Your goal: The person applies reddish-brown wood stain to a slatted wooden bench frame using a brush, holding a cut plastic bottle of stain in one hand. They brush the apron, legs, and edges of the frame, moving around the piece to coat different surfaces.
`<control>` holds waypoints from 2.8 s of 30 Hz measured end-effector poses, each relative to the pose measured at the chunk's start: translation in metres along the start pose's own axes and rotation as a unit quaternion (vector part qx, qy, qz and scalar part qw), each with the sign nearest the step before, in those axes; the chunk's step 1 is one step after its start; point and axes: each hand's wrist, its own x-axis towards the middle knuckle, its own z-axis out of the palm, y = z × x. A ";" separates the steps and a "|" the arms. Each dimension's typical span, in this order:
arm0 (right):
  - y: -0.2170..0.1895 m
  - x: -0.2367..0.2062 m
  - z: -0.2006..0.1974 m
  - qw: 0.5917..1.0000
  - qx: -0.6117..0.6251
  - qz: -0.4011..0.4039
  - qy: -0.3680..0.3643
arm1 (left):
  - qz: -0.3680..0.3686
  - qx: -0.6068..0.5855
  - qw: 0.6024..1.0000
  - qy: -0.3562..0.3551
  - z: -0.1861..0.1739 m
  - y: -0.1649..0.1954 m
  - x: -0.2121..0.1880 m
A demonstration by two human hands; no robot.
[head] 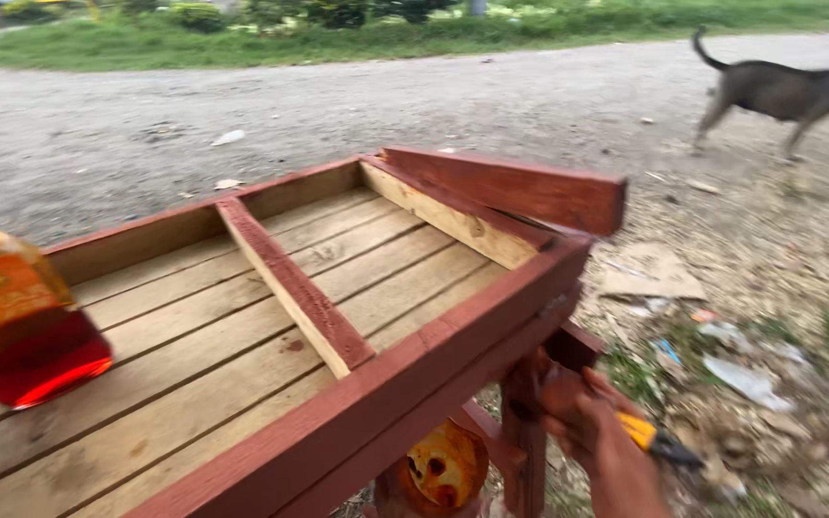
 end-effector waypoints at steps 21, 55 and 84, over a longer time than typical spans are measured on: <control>0.031 0.002 0.065 0.863 -0.159 -0.199 -0.437 | -0.038 0.089 0.988 0.124 -0.090 0.010 -0.044; -0.093 -0.195 0.170 0.502 -0.268 -0.414 -0.711 | 0.095 0.252 0.913 0.307 -0.264 0.150 -0.113; -0.079 -0.194 0.133 0.425 -0.197 -0.648 -0.601 | -0.244 -0.061 0.939 0.236 -0.254 0.128 -0.118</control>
